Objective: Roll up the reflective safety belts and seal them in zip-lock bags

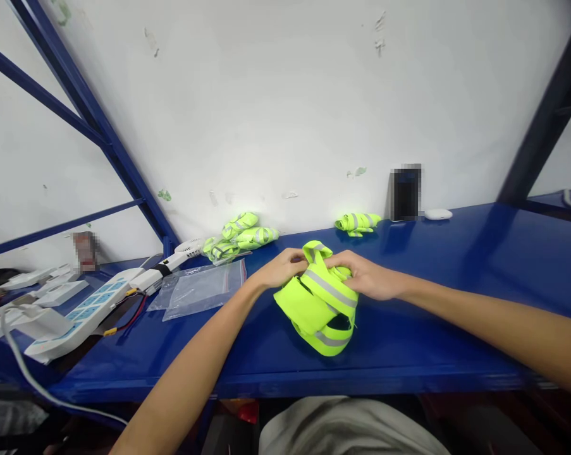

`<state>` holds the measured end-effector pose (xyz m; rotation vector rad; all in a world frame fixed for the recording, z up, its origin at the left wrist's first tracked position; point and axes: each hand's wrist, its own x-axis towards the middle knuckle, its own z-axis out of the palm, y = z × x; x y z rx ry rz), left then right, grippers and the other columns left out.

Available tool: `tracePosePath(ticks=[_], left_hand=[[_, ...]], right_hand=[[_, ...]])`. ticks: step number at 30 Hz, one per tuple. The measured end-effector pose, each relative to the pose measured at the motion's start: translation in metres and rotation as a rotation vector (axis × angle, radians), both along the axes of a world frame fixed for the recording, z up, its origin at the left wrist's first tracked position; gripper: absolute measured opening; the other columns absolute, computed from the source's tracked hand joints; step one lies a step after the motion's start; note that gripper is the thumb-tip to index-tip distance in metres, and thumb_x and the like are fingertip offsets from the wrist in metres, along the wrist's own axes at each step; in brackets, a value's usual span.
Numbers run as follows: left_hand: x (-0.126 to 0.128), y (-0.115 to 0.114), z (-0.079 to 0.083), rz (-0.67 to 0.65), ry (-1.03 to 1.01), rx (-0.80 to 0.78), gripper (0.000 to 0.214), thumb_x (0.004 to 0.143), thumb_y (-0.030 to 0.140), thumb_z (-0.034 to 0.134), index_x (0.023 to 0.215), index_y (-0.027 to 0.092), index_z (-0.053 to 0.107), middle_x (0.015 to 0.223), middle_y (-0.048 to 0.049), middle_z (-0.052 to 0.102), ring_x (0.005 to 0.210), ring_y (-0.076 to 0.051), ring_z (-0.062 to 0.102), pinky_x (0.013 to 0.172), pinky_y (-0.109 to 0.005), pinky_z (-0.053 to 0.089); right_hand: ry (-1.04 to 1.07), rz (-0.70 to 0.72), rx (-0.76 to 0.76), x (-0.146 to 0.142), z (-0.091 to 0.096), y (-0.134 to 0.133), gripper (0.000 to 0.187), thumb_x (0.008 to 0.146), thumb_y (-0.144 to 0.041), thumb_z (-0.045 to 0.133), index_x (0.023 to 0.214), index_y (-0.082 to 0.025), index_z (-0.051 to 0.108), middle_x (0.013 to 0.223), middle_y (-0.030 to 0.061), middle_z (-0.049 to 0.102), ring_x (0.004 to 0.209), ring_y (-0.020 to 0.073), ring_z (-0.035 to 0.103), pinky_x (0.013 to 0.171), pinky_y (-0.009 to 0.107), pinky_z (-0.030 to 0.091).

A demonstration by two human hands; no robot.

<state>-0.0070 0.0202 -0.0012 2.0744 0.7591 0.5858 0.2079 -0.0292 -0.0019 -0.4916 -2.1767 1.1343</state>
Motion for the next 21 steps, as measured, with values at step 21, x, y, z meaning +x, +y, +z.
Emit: tracePosePath(ticks=[21], left_hand=[[-0.038, 0.019, -0.003, 0.226, -0.153, -0.271, 0.019, 0.062, 0.024, 0.080, 0.058, 0.013, 0.065, 0.049, 0.0006, 0.054, 0.047, -0.011, 0.045, 0.046, -0.024, 0.034]], right_hand=[[0.121, 0.046, -0.048, -0.005, 0.010, -0.020, 0.016, 0.078, -0.028, 0.071, 0.085, -0.017, 0.063, 0.094, 0.0035, 0.062, 0.083, 0.0170, 0.057, 0.072, 0.026, 0.048]])
